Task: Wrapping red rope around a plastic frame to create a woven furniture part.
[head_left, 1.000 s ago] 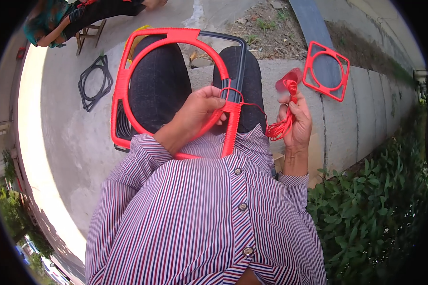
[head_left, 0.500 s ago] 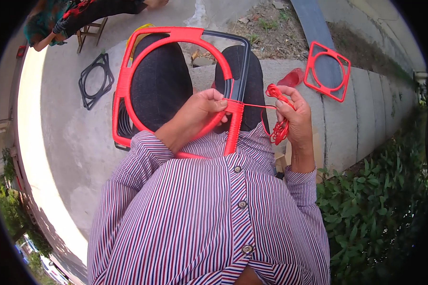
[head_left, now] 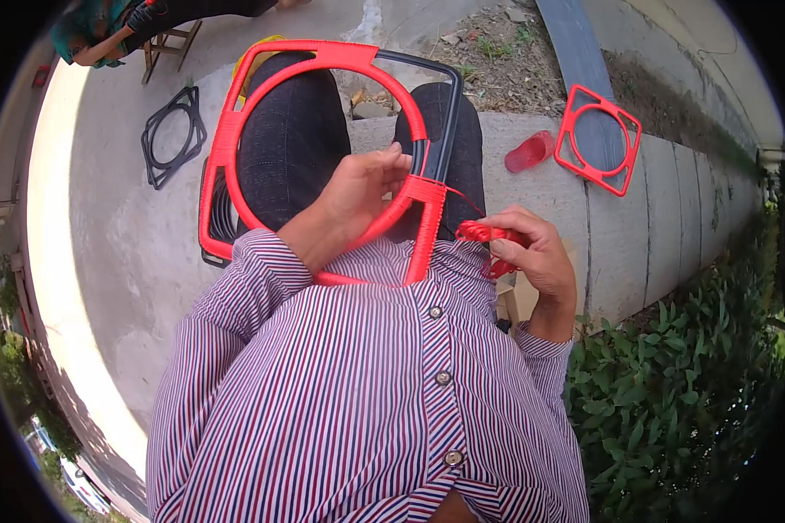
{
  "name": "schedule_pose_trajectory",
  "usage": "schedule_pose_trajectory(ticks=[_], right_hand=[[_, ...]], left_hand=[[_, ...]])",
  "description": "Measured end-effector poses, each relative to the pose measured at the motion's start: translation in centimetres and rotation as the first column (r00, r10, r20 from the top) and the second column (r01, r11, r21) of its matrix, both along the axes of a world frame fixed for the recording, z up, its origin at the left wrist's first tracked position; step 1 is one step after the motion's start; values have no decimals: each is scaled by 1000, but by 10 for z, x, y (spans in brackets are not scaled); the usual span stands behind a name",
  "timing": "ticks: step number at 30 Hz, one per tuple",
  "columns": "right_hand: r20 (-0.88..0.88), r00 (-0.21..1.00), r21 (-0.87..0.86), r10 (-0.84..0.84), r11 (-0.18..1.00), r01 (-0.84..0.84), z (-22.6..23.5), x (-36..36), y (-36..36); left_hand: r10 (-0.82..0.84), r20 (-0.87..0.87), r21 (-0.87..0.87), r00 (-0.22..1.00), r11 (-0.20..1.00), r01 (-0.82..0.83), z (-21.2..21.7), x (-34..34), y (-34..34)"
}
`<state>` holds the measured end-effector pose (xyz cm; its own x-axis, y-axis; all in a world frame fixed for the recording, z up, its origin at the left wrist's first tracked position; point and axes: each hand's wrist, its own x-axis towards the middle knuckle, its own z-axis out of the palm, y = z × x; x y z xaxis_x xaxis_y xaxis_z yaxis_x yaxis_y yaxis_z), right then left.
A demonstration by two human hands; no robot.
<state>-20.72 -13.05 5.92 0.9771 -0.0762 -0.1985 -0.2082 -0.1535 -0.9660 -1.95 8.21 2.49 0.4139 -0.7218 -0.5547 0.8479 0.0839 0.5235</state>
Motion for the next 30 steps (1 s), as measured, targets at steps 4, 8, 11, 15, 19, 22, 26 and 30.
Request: schedule_pose_trajectory(ticks=[4,8,11,15,19,22,26,30], right_hand=[[27,992,-102,-125,987,127,-32,52,52],[73,970,64,-230,972,226,-38,65,43],[241,897,-2,-370,924,382,-32,77,37],[482,863,-467,-149,790,397,-12,88,43],[534,838,-582,114,769,267,-16,99,53],[404,903,-195,-147,950,242,3,84,30],[-12,994,-271,110,956,-109,3,37,-47],[79,899,334,-432,861,384,2,11,-67]], left_hand=[[-1,-16,-8,1000,1000,0,8,-8,-8],[-190,-51,38,981,981,192,0,-7,0],[150,19,9,989,989,-150,-12,-6,-2],[193,200,-22,961,981,-193,1,-7,4],[103,598,-46,795,994,-94,11,-18,-2],[186,517,-119,835,982,-145,4,-14,5],[159,348,-34,924,987,-158,0,-9,2],[56,202,75,978,995,-73,8,-9,-1]])
